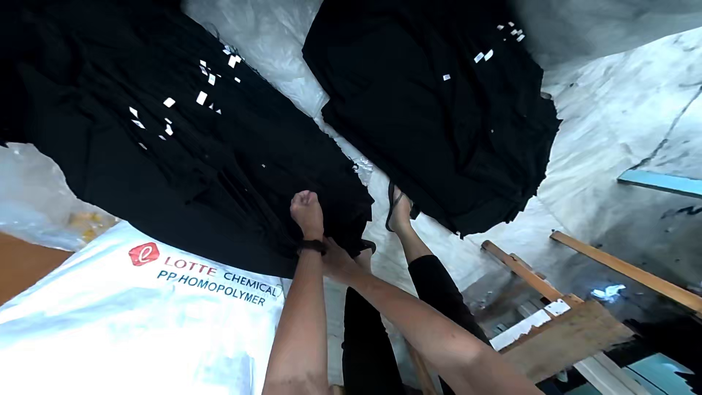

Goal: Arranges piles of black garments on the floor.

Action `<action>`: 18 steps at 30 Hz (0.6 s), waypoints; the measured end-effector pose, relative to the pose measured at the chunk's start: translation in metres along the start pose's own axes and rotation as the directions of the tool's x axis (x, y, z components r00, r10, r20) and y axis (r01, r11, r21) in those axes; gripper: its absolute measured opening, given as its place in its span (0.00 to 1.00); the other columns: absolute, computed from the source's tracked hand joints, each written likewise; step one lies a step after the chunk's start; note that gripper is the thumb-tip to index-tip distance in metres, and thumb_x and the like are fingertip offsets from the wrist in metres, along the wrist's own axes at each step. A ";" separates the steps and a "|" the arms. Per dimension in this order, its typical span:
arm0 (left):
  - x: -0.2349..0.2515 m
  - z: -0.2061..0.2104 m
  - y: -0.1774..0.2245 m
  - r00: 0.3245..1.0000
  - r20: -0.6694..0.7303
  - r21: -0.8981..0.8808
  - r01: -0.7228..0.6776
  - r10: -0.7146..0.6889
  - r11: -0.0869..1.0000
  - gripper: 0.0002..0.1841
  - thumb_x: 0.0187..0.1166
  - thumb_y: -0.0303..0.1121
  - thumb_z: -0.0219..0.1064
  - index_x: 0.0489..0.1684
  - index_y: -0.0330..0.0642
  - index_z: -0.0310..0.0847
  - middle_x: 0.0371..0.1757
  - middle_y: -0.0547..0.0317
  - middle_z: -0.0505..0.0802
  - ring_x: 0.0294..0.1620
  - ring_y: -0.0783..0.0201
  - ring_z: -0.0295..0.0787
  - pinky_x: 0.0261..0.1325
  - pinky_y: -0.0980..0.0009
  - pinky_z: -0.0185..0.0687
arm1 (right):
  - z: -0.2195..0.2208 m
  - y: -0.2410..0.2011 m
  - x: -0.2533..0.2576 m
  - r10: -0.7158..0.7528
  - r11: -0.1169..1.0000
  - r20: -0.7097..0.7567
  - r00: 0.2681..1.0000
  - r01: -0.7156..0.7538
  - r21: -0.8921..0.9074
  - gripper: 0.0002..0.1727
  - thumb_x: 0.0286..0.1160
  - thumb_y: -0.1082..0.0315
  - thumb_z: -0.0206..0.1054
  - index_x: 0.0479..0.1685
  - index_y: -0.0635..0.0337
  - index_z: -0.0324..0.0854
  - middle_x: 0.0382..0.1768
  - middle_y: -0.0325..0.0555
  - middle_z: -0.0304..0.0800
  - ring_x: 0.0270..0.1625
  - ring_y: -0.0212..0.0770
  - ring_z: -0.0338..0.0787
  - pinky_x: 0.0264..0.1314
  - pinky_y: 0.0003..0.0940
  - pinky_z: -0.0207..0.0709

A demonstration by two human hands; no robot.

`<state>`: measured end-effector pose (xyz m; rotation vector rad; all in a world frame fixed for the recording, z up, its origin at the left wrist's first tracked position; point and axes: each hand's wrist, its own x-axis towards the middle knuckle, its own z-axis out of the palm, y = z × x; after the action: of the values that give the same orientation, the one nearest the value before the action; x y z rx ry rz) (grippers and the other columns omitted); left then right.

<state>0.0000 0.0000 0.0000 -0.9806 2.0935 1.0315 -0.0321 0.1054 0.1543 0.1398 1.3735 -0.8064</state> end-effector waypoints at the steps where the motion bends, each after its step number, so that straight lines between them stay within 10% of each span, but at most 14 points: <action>1: -0.003 -0.005 -0.004 0.999 0.035 -0.097 0.009 -0.006 0.995 0.17 0.88 0.35 0.60 0.65 0.32 0.78 0.61 0.38 0.86 0.58 0.49 0.85 0.62 0.49 0.81 | 0.030 0.028 0.039 -0.119 0.993 -0.133 0.984 0.118 -0.016 0.25 0.89 0.77 0.51 0.84 0.74 0.64 0.86 0.67 0.64 0.88 0.60 0.65 0.87 0.43 0.59; 3: -0.009 -0.011 -0.007 0.999 0.038 -0.240 0.016 -0.007 0.971 0.17 0.90 0.30 0.55 0.69 0.27 0.72 0.62 0.37 0.84 0.60 0.53 0.82 0.69 0.54 0.78 | 0.081 0.073 0.105 -0.286 0.956 -0.386 0.877 0.286 -0.057 0.23 0.83 0.75 0.58 0.76 0.68 0.78 0.75 0.67 0.76 0.78 0.63 0.75 0.77 0.49 0.72; 7: -0.018 -0.009 -0.014 0.991 -0.112 -0.277 0.044 -0.077 0.960 0.16 0.93 0.28 0.42 0.71 0.29 0.63 0.48 0.46 0.79 0.45 0.60 0.79 0.54 0.60 0.80 | 0.088 0.080 0.114 -0.321 0.942 -0.391 0.862 0.331 -0.044 0.20 0.84 0.75 0.56 0.70 0.72 0.81 0.74 0.67 0.78 0.79 0.63 0.76 0.79 0.50 0.70; 11: -0.018 -0.013 -0.031 0.968 -0.236 -0.101 -0.115 0.089 0.988 0.18 0.95 0.36 0.47 0.66 0.27 0.70 0.47 0.44 0.85 0.48 0.59 0.82 0.58 0.61 0.78 | 0.083 0.091 0.127 -0.280 0.895 -0.750 0.600 0.445 0.022 0.15 0.78 0.77 0.59 0.54 0.73 0.90 0.55 0.66 0.92 0.63 0.63 0.91 0.67 0.53 0.82; 14: -0.021 -0.018 -0.044 0.965 -0.224 -0.229 -0.191 0.139 0.954 0.22 0.82 0.35 0.70 0.66 0.31 0.68 0.50 0.51 0.83 0.50 0.68 0.81 0.58 0.69 0.79 | 0.051 0.096 0.141 -0.095 0.930 -0.786 0.610 0.335 0.148 0.15 0.85 0.74 0.59 0.61 0.72 0.85 0.62 0.66 0.87 0.69 0.63 0.85 0.73 0.55 0.77; 18: -0.022 -0.020 -0.049 0.939 -0.320 -0.232 -0.208 0.127 0.950 0.12 0.86 0.30 0.63 0.57 0.29 0.73 0.41 0.54 0.81 0.40 0.71 0.79 0.49 0.73 0.78 | 0.023 0.093 0.156 0.024 0.977 -0.729 0.684 0.137 0.161 0.19 0.82 0.68 0.69 0.64 0.74 0.82 0.69 0.69 0.81 0.75 0.68 0.78 0.75 0.61 0.73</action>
<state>0.0486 -0.0297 0.0073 -1.1640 2.3646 1.3465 0.0377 0.0944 -0.0145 0.6460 2.0558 -0.9965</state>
